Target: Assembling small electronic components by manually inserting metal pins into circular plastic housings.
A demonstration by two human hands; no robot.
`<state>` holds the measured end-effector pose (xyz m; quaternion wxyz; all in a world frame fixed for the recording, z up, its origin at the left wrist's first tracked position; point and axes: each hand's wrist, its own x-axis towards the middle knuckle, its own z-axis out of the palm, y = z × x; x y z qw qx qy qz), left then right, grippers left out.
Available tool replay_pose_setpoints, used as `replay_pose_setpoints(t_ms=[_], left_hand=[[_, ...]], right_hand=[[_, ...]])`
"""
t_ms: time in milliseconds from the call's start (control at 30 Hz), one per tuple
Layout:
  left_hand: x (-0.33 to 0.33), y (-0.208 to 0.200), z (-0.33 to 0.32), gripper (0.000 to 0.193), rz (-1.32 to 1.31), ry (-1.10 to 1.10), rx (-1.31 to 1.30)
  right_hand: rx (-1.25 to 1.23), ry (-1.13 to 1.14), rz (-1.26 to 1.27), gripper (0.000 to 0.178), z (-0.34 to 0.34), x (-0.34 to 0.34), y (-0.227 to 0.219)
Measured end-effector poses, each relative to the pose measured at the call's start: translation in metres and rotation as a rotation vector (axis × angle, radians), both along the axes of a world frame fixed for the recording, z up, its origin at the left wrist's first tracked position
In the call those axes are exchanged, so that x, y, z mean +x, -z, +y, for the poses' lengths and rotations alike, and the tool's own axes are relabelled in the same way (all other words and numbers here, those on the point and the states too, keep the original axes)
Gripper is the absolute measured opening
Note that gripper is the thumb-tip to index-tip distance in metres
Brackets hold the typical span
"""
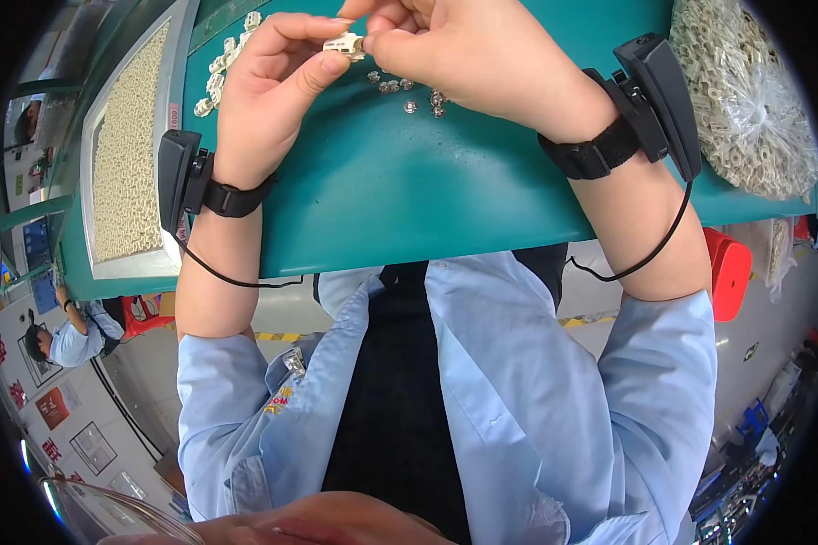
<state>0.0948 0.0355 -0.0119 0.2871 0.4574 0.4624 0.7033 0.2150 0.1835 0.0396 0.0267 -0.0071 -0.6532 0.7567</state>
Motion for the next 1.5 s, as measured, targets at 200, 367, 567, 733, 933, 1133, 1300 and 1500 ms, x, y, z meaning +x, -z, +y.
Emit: replay_pose_setpoints(t_ms=[200, 367, 567, 733, 933, 1133, 1300, 1500], left_hand=[[-0.014, 0.02, 0.014, 0.02, 0.316, 0.198, 0.575], [0.008, -0.013, -0.012, 0.017, 0.197, -0.141, -0.193], [-0.013, 0.01, 0.005, 0.018, 0.219, 0.143, 0.3], [0.019, -0.017, -0.013, 0.016, -0.092, -0.127, -0.215], [0.011, -0.011, -0.013, 0.017, 0.078, -0.122, -0.102], [0.016, -0.02, -0.013, 0.016, 0.32, -0.235, -0.063], [0.019, -0.021, -0.014, 0.016, 0.291, -0.24, -0.097], [0.019, -0.02, -0.012, 0.017, 0.289, -0.243, -0.107]], right_hand=[[0.001, -0.052, -0.001, 0.018, -0.001, 0.0, 0.001], [-0.045, -0.079, -0.032, 0.018, 0.004, 0.0, 0.002], [-0.029, -0.133, -0.121, 0.017, 0.002, -0.002, -0.009], [-0.03, -0.12, -0.191, 0.015, 0.008, 0.0, -0.008], [0.064, -0.088, -0.062, 0.011, 0.001, -0.001, -0.001], [0.054, -0.057, 0.025, 0.009, 0.002, 0.0, 0.003], [0.026, -0.082, -0.105, 0.009, 0.003, -0.001, 0.001], [0.451, 0.037, 0.085, 0.007, 0.0, 0.001, 0.003]])
